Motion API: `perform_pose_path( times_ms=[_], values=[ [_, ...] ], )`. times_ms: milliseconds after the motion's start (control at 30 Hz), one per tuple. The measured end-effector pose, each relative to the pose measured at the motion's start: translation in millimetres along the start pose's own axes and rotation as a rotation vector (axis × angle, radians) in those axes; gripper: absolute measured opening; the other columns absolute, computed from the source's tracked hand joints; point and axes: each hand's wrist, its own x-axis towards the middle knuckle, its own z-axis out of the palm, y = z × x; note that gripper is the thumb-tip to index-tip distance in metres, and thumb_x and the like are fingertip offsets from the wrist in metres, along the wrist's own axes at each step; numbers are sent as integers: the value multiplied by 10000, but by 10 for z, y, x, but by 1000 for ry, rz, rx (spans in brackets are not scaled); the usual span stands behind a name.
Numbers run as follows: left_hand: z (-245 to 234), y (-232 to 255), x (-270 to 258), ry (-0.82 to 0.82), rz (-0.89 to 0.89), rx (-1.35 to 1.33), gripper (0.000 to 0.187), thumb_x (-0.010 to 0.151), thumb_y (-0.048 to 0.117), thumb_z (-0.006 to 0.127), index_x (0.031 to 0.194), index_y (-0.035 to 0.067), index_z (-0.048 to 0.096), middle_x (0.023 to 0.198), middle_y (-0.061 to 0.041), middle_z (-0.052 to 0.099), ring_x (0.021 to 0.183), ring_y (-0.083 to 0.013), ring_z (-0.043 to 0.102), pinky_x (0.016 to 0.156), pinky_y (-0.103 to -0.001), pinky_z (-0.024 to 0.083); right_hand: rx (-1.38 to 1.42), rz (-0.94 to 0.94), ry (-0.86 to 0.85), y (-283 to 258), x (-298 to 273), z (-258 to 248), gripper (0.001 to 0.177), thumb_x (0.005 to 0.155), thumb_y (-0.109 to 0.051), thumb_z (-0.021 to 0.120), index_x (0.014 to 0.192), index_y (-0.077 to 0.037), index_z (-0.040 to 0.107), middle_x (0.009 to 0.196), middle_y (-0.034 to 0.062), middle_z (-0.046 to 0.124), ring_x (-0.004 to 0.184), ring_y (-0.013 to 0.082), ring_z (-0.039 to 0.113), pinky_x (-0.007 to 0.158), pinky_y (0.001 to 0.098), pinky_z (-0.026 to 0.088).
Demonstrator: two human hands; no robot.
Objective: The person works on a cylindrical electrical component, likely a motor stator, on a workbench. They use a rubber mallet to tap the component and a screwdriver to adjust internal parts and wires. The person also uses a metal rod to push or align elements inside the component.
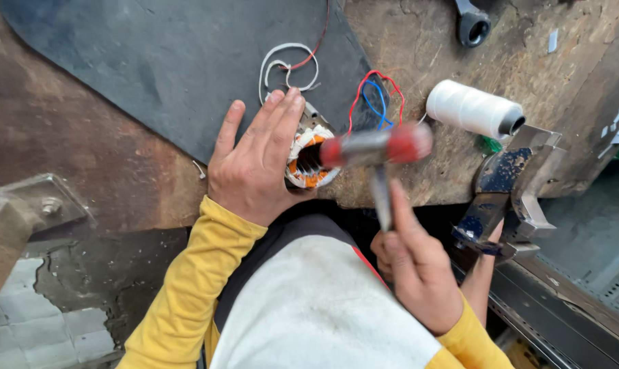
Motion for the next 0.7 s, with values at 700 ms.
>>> perform_pose_path(
  times_ms=[700],
  values=[
    [-178,65,50,-44,37,-104,1199,638,460,918,1558,-15,315,1586,-226,420,1491,-346,373,1225,-497,278,-495,-561,17,-523,-93,-330,672,1024,-4,522,1639,-130,279,1107,179,593,881,222,611,730,308,486]
  ],
)
